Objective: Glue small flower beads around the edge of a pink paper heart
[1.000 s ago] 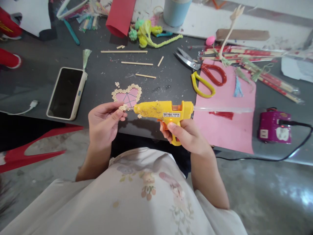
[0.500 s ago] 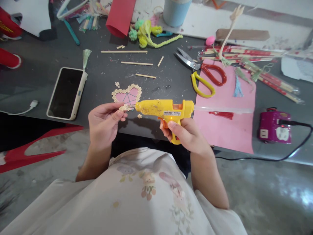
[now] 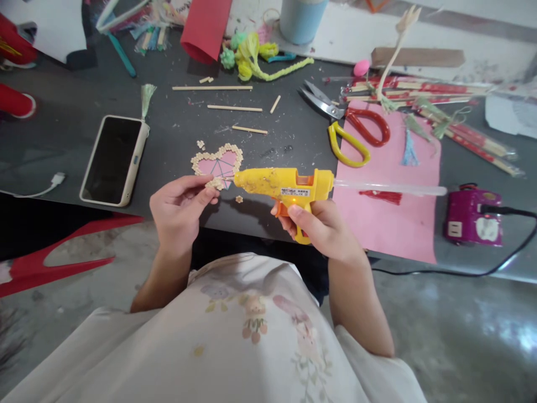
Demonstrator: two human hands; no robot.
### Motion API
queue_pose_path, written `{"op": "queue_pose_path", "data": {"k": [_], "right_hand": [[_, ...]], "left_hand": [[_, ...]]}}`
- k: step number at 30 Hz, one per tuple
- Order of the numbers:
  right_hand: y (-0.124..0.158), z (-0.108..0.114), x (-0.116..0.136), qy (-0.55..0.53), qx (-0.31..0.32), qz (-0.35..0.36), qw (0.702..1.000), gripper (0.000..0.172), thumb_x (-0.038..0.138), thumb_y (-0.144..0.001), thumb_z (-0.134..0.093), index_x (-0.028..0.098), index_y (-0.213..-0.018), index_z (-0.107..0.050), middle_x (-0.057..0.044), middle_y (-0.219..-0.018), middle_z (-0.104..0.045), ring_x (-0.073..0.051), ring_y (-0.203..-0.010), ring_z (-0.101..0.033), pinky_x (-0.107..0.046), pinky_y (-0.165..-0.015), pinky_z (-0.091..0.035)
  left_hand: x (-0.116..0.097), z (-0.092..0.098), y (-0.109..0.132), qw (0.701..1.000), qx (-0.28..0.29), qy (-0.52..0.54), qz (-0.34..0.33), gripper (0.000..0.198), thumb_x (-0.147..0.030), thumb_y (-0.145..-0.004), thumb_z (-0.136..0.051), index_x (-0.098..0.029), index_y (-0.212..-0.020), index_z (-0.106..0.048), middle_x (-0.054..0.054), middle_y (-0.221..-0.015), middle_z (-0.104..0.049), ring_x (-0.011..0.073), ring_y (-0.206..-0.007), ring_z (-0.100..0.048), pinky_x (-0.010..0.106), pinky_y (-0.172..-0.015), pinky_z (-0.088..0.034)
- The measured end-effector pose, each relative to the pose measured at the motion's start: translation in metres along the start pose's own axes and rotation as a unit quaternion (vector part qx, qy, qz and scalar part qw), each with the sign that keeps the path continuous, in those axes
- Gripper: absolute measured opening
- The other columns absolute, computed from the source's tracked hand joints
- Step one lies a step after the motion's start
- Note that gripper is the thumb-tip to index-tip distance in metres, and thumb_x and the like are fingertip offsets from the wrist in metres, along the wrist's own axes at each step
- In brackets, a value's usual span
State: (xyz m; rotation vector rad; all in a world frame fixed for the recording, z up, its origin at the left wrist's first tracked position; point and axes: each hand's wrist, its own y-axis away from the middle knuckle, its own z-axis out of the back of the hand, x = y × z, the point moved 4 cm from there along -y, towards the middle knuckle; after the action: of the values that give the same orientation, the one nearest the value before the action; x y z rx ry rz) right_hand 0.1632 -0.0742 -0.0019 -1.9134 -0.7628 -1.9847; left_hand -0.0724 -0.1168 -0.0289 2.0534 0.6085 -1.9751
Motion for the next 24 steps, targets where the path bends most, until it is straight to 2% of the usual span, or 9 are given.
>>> {"op": "queue_pose_path", "data": {"k": [3, 6, 8, 12, 16, 21, 24], "right_hand": [[-0.002, 0.003, 0.002, 0.028, -0.005, -0.005, 1.000, 0.029, 0.044, -0.094, -0.055, 0.020, -0.090, -0.072, 0.000, -0.067, -0.062, -0.009, -0.055, -0.054, -0.022, -0.050, -0.042], [-0.006, 0.006, 0.006, 0.073, -0.015, -0.004, 0.997, 0.035, 0.048, -0.093, -0.055, 0.018, -0.083, -0.071, -0.002, -0.068, -0.064, -0.010, -0.055, -0.054, -0.023, -0.048, -0.041], [-0.012, 0.009, 0.010, 0.103, -0.025, 0.000, 0.994, 0.034, 0.047, -0.091, -0.057, 0.019, -0.079, -0.071, -0.001, -0.067, -0.063, -0.010, -0.055, -0.054, -0.023, -0.048, -0.042], [-0.030, 0.012, 0.016, 0.170, -0.067, -0.019, 0.983, 0.013, 0.034, -0.080, -0.071, 0.022, -0.084, -0.072, 0.003, -0.064, -0.061, -0.010, -0.053, -0.053, -0.022, -0.047, -0.044], [-0.056, 0.008, 0.020, 0.169, -0.070, -0.035, 0.983, 0.003, 0.024, -0.077, -0.071, 0.021, -0.077, -0.070, 0.003, -0.061, -0.060, -0.010, -0.050, -0.055, -0.023, -0.046, -0.047], [-0.085, -0.001, 0.019, 0.093, -0.045, -0.024, 0.994, 0.005, 0.017, -0.078, -0.070, 0.020, -0.076, -0.066, -0.001, -0.075, -0.067, -0.014, -0.068, -0.068, -0.026, -0.064, -0.056], [-0.098, -0.005, 0.011, 0.055, -0.031, -0.024, 0.998, 0.006, 0.017, -0.076, -0.070, 0.019, -0.077, -0.065, -0.001, -0.076, -0.067, -0.016, -0.076, -0.071, -0.026, -0.065, -0.055]], "left_hand": [[-0.004, 0.001, 0.001, 0.988, -0.018, -0.123, -0.090, 0.016, -0.024, -0.078, -0.078, -0.026, -0.094, -0.077, 0.000, -0.089, -0.075, 0.0109, -0.075, -0.069, 0.023, -0.067, -0.058], [-0.009, 0.000, 0.003, 0.945, -0.034, -0.265, -0.191, 0.015, -0.023, -0.080, -0.077, -0.025, -0.094, -0.077, 0.001, -0.091, -0.074, 0.0140, -0.086, -0.067, 0.029, -0.081, -0.055], [-0.011, -0.002, 0.003, 0.913, -0.043, -0.340, -0.221, 0.013, -0.025, -0.080, -0.077, -0.026, -0.093, -0.077, 0.001, -0.093, -0.073, 0.0159, -0.090, -0.065, 0.034, -0.090, -0.051], [-0.008, -0.006, 0.001, 0.884, -0.050, -0.416, -0.207, 0.010, -0.029, -0.080, -0.077, -0.027, -0.090, -0.078, 0.003, -0.096, -0.072, 0.0199, -0.097, -0.061, 0.039, -0.095, -0.045], [-0.006, -0.011, 0.001, 0.866, -0.059, -0.465, -0.173, 0.008, -0.031, -0.079, -0.077, -0.030, -0.087, -0.079, 0.002, -0.098, -0.072, 0.0231, -0.101, -0.058, 0.041, -0.094, -0.042], [-0.004, -0.014, 0.000, 0.866, -0.062, -0.484, -0.114, 0.006, -0.033, -0.079, -0.076, -0.031, -0.084, -0.079, 0.002, -0.099, -0.072, 0.0255, -0.104, -0.056, 0.045, -0.094, -0.037], [-0.004, -0.017, 0.001, 0.862, -0.067, -0.493, -0.101, 0.005, -0.034, -0.079, -0.076, -0.032, -0.083, -0.079, 0.002, -0.100, -0.072, 0.0261, -0.106, -0.055, 0.046, -0.095, -0.035]]}}
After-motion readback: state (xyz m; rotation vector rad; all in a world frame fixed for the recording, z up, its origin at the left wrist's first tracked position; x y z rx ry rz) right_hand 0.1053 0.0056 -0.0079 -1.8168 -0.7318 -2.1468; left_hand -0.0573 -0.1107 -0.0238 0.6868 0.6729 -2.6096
